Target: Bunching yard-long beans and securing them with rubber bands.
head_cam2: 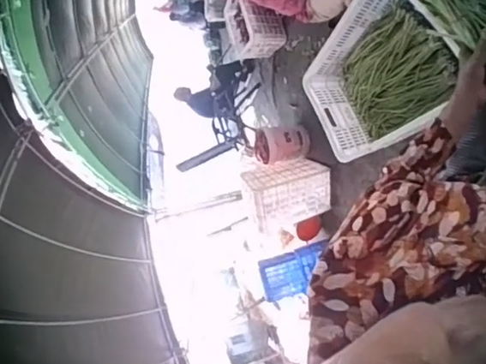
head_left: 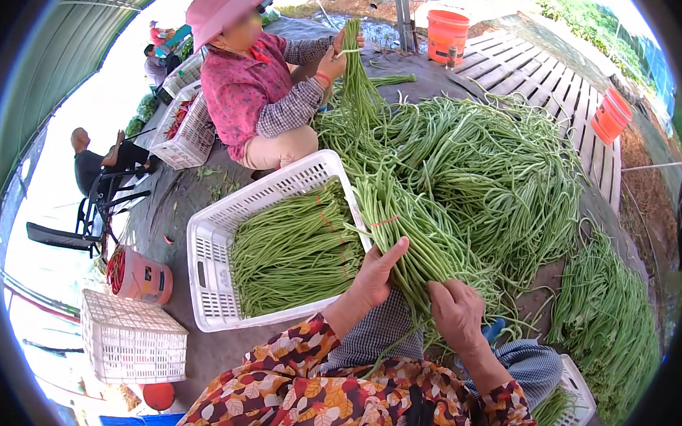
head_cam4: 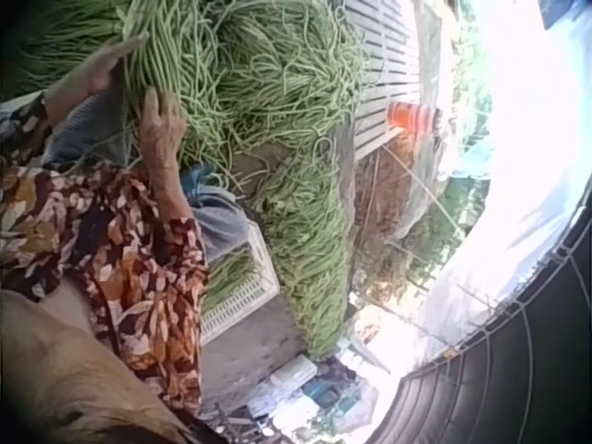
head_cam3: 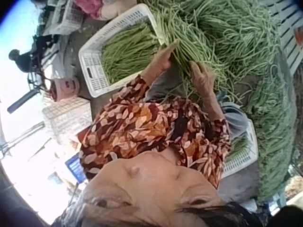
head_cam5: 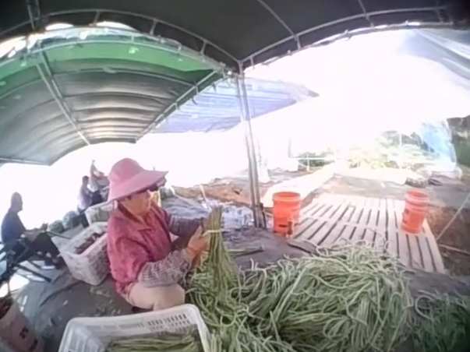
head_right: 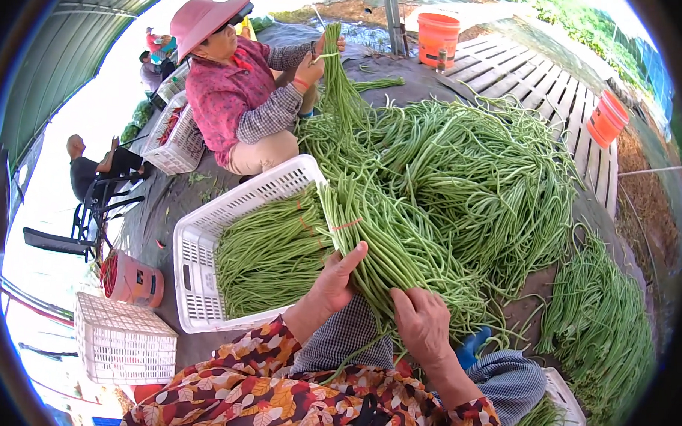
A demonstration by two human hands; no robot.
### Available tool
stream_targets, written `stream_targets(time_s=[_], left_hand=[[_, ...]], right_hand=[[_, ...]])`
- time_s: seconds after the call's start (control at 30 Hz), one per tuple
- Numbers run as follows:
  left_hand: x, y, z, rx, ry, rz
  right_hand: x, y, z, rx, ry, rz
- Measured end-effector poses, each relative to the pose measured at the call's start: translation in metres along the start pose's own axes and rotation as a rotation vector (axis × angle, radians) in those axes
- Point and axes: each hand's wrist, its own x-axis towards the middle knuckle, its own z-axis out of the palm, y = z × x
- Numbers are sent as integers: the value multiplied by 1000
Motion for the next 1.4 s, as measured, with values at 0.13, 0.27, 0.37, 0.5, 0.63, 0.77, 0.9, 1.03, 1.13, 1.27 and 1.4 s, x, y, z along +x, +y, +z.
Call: stream_targets(time_s=[0.13, 0.27, 0.37, 0.5, 0.63, 0.77, 0.9, 1.03, 1.13, 1.27, 1.4], left_hand=[[-1, -2, 7, -1, 32, 17], [4, 5, 14, 42, 195, -37], [5, 12, 8, 108, 18, 38], [13, 8, 4, 135, 11, 68], [19, 0, 3, 118, 8, 58], [15, 0, 6, 111, -11, 73], [13, 2, 7, 74, -23, 70], [6, 7, 7, 172, -91, 57], [3, 12, 5, 236, -113, 33], [8, 11, -5, 287, -165, 30], [12, 11, -16, 162, -171, 68]], right_hand=[[-8, 1, 6, -8, 26, 59], [-9, 14, -3, 435, -24, 483], [-1, 30, -10, 418, 43, 413], [-1, 36, -4, 182, 198, 190], [-6, 25, -3, 129, 126, 164], [-9, 17, 2, 97, 81, 164], [-10, 24, 7, 79, 11, 179], [-1, 38, -4, 410, -132, 385], [6, 31, -8, 488, -294, 448], [9, 21, 7, 441, -173, 390], [22, 4, 7, 258, -166, 362]])
